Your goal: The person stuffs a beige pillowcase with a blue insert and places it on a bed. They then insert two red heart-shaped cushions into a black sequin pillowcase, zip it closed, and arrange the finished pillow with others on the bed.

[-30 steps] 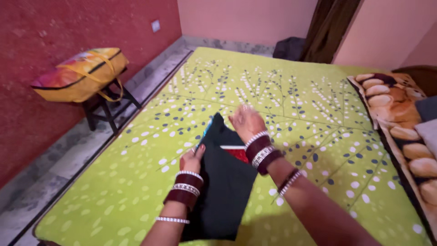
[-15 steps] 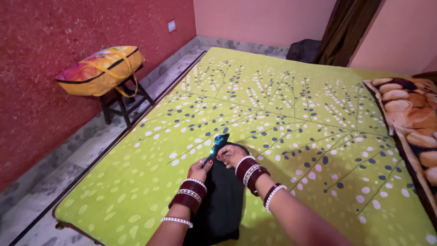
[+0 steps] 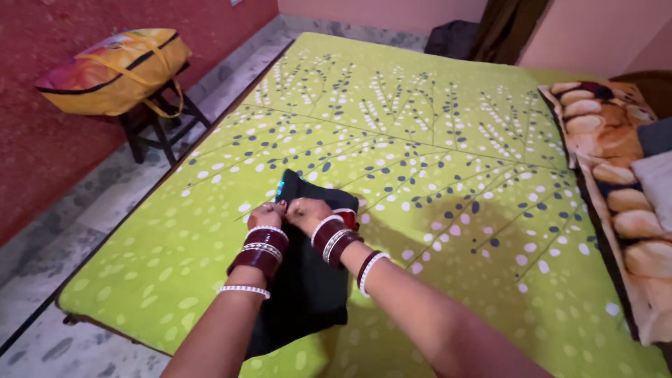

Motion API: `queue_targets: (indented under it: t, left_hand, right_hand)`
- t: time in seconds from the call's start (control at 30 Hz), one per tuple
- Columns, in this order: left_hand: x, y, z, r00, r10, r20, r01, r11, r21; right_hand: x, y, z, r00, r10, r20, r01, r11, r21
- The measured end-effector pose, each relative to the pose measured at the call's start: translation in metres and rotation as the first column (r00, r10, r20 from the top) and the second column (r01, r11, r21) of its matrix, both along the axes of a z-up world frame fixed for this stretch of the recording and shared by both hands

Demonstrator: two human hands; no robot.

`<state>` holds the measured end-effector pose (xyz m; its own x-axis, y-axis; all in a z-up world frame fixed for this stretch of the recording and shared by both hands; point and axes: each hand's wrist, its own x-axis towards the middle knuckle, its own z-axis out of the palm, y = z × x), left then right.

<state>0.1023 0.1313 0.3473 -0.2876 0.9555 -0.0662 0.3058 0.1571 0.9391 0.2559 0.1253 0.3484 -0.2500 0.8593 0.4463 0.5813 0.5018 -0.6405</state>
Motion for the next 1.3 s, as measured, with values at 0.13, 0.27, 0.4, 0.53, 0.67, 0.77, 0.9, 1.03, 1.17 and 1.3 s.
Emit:
queue_targets:
  t: [0.13,0.27,0.4,0.53,0.67,0.77,0.9,1.03,1.17,1.3]
  left_hand:
    - [-0.002,-0.002,0.004,0.962,-0.019,0.273,0.010,0.999,0.036]
    - [-0.009,-0.007,0.005,0.984,0.026,0.175,-0.006,0.994,-0.112]
    - [-0.010,-0.012,0.007,0.982,0.044,0.186,-0.023,0.993,-0.114]
    - [-0.008,-0.020,0.010,0.979,0.010,0.204,0.014,0.993,-0.115]
    - [-0.009,-0.028,0.018,0.979,-0.040,0.201,0.060,0.994,-0.094]
    - [-0.009,-0.031,0.019,0.992,-0.091,0.092,0.099,0.992,-0.084]
    - [-0.006,-0.022,0.002,0.995,-0.101,-0.026,0.098,0.991,-0.090]
    - [-0.003,-0.009,-0.028,0.967,-0.165,-0.193,0.181,0.981,0.065]
    - [-0.009,-0.010,-0.029,0.821,-0.312,-0.479,0.345,0.938,-0.021]
    - [-0.014,-0.024,-0.004,0.885,-0.223,-0.409,0.251,0.968,0.015]
  right_hand:
    - [-0.003,-0.029,0.006,0.990,-0.135,-0.040,0.141,0.954,0.263]
    - [0.013,-0.037,-0.013,0.974,-0.227,-0.010,0.226,0.966,0.127]
    - [0.022,-0.022,-0.046,0.960,-0.134,-0.245,0.053,0.950,-0.309]
    - [0.027,-0.016,-0.045,0.991,-0.121,-0.064,0.080,0.893,-0.442]
    - [0.024,-0.014,-0.031,0.988,-0.061,0.139,0.131,0.802,-0.583]
    - [0.021,-0.015,-0.045,0.993,-0.096,-0.065,0.022,0.704,-0.710]
    - [0.021,-0.001,-0.082,0.993,-0.056,-0.102,-0.024,0.764,-0.645]
    - [0.046,0.020,-0.114,0.922,0.021,-0.387,-0.292,0.695,-0.658]
    - [0.053,0.025,-0.111,0.906,-0.005,-0.423,-0.303,0.690,-0.658]
    - [0.057,-0.001,-0.083,0.963,-0.234,0.136,0.269,0.882,-0.387]
